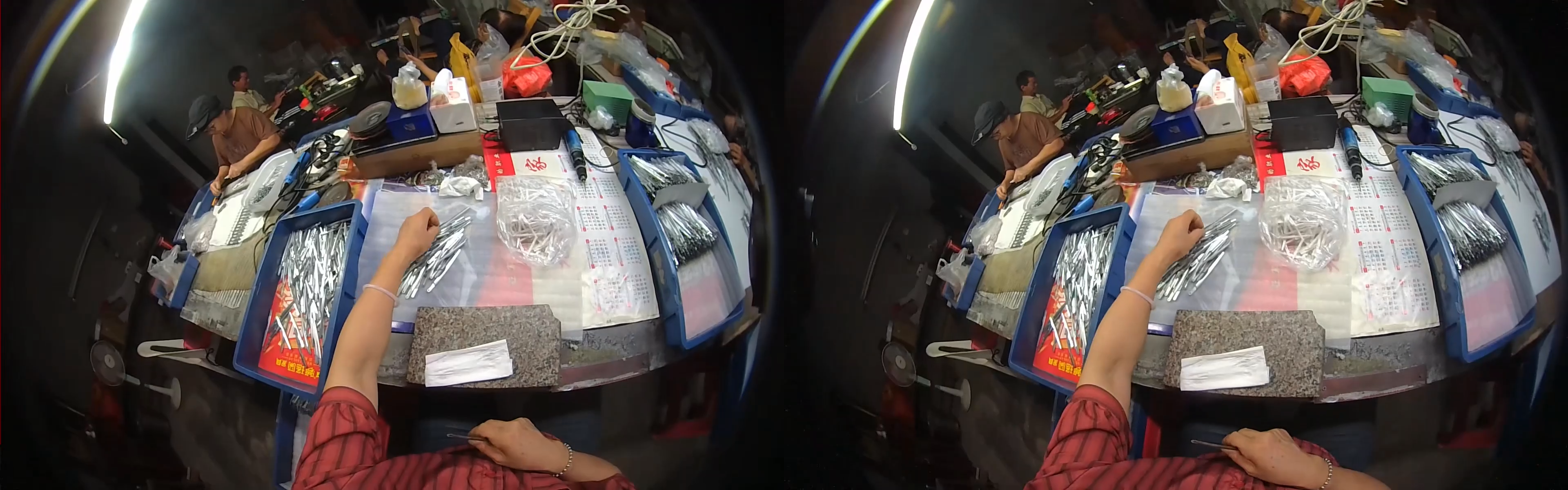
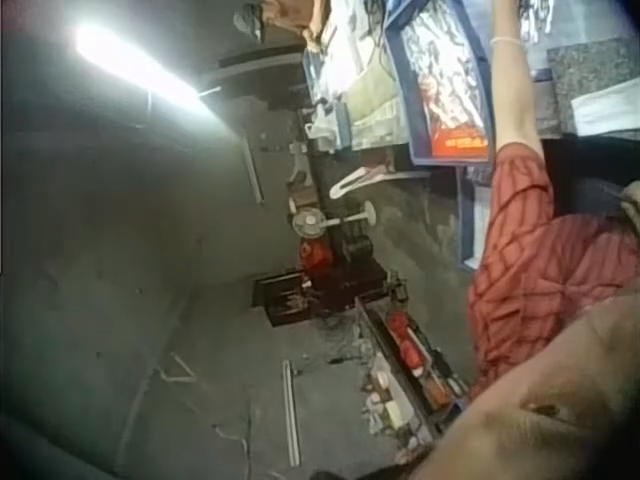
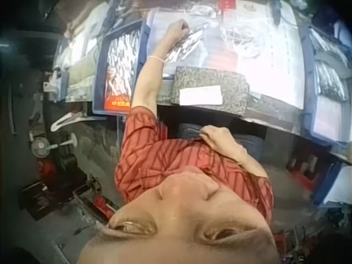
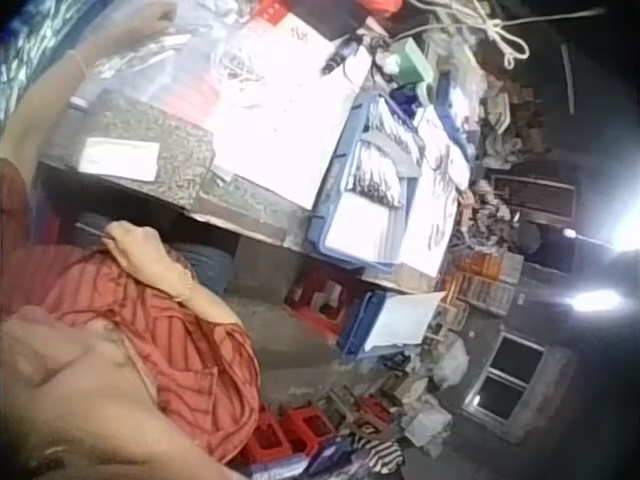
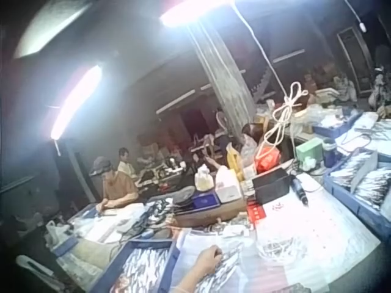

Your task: Manually pick and apply adhesive or sealant to small metal components at a workbench.

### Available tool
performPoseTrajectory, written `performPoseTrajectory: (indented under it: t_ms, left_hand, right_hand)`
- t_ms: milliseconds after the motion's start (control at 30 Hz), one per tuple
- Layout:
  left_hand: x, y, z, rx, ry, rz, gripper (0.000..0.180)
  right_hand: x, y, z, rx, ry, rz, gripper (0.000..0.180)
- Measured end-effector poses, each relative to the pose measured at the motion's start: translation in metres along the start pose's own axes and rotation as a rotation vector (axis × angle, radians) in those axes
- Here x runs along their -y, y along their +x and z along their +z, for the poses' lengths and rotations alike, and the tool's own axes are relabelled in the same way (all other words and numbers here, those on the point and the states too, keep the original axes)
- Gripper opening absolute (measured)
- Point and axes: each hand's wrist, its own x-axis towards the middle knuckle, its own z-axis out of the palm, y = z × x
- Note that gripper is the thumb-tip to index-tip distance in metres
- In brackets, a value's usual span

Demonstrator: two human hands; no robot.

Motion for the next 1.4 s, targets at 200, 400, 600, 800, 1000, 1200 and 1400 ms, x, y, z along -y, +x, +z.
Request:
performPoseTrajectory:
  t_ms: [200,400,600,800,1000,1200,1400]
  left_hand:
    - [-0.041,-0.046,-0.035,-0.310,-0.219,0.078,0.008]
    - [-0.135,-0.175,-0.063,-0.234,-0.725,-0.086,0.013]
    - [-0.185,-0.280,-0.047,-0.048,-0.952,-0.277,0.013]
    - [-0.194,-0.292,-0.033,-0.045,-0.597,-0.093,0.016]
    - [-0.193,-0.305,-0.022,-0.086,-1.200,-0.239,0.021]
    - [-0.197,-0.304,-0.020,-0.084,-1.516,-0.126,0.025]
    - [-0.181,-0.300,-0.019,-0.001,-1.476,0.024,0.017]
  right_hand:
    - [0.001,-0.011,0.001,0.037,0.004,-0.016,0.017]
    - [-0.001,-0.010,-0.025,-0.145,0.352,0.133,0.015]
    - [0.007,0.018,-0.039,-0.412,0.945,0.290,0.034]
    - [0.006,0.022,-0.050,-0.428,1.036,0.283,0.033]
    - [-0.002,0.013,-0.044,-0.430,0.989,0.269,0.011]
    - [0.006,0.014,-0.041,-0.259,1.193,0.440,0.008]
    - [-0.004,0.017,-0.050,0.110,0.838,0.362,0.016]
